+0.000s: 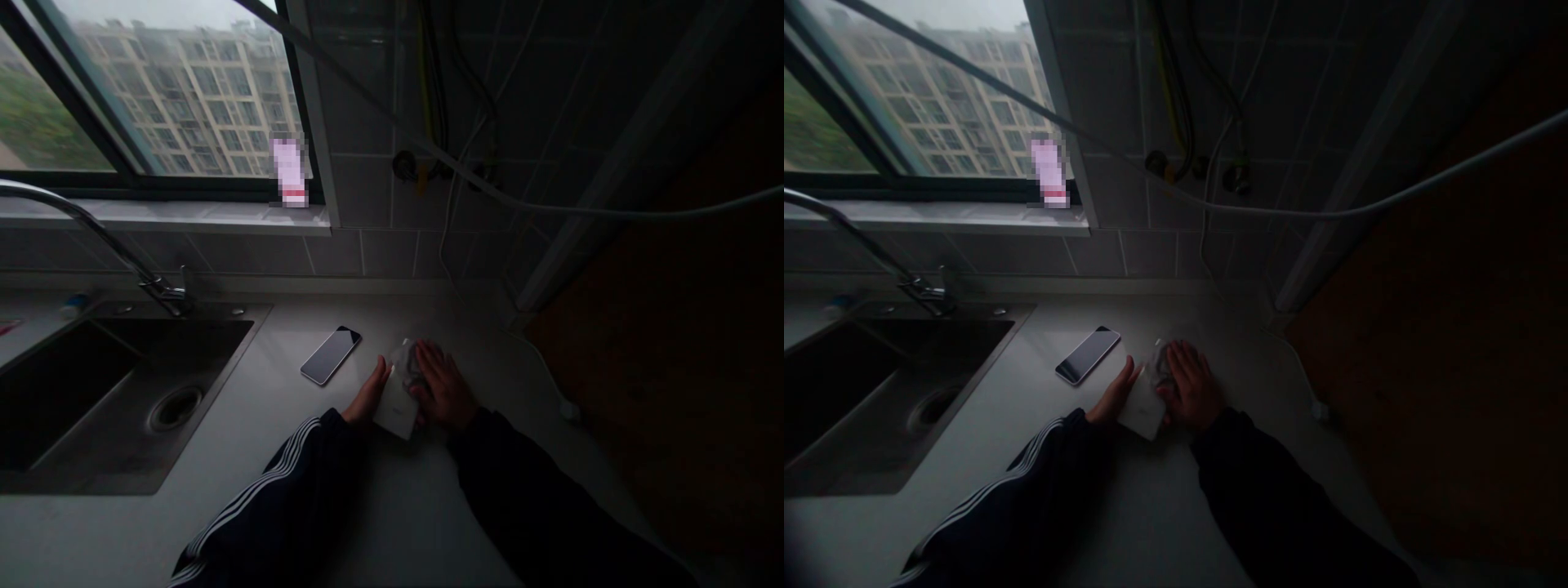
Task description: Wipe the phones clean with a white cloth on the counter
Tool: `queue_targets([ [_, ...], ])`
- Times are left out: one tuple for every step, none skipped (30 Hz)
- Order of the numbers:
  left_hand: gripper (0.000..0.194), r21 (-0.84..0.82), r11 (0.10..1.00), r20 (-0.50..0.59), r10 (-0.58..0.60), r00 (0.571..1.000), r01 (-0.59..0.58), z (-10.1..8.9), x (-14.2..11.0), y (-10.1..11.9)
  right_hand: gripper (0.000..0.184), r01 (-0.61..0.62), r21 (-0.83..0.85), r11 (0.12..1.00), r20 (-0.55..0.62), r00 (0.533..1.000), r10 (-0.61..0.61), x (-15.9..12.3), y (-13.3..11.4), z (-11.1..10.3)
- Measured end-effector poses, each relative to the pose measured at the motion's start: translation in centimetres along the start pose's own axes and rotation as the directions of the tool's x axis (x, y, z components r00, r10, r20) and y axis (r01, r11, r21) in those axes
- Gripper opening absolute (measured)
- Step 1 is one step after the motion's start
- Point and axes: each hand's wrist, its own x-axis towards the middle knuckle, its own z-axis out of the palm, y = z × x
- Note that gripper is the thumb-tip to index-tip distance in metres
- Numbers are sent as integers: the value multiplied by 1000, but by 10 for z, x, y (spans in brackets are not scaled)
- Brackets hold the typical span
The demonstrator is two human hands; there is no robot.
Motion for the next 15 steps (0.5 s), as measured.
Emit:
queue_targets([
  [66,13,1000,38,-3,999,3,-1,-1,-1,75,-38,1,999,-22,999,38,0,3,0],
  [66,25,1000,67,-4,998,2,-1,-2,-1,74,-63,2,998,-38,997,63,1,5,0],
  [65,33,999,86,-4,996,1,-1,-2,-1,73,-75,4,997,-49,996,75,1,7,1],
  [65,38,999,97,-3,995,-1,-1,-3,-1,73,-76,4,997,-54,996,76,1,8,1],
  [65,40,999,98,0,995,-4,-1,-3,-1,73,-71,2,997,-57,996,71,0,8,1],
  [65,41,999,92,5,996,-9,-1,-3,-1,74,-64,0,998,-58,996,64,0,8,1],
  [65,41,999,83,12,997,-15,-1,-3,0,74,-59,-3,998,-58,997,59,0,8,1],
  [65,41,999,73,17,997,-20,-1,-3,0,75,-54,-6,999,-58,997,54,-1,7,1],
  [65,40,999,61,22,998,-25,-1,-2,1,76,-49,-8,999,-55,997,48,-1,6,1],
  [65,36,999,43,27,999,-29,-1,-2,1,76,-38,-10,999,-46,998,38,-2,4,1],
  [65,27,999,17,32,999,-33,-2,-1,2,76,-19,-8,1000,-30,999,19,-2,3,1],
  [66,13,999,-14,41,999,-41,-2,1,3,76,11,-3,1000,-7,1000,-11,-3,1,2],
  [67,-6,998,-54,57,997,-58,-3,2,4,75,47,7,999,17,999,-47,-3,-1,2],
  [68,-28,997,-97,74,992,-77,-5,4,5,74,85,21,996,38,996,-86,-4,-4,3],
  [70,-52,994,-135,92,986,-100,-6,5,6,74,127,42,991,56,990,-129,-5,-6,3],
])
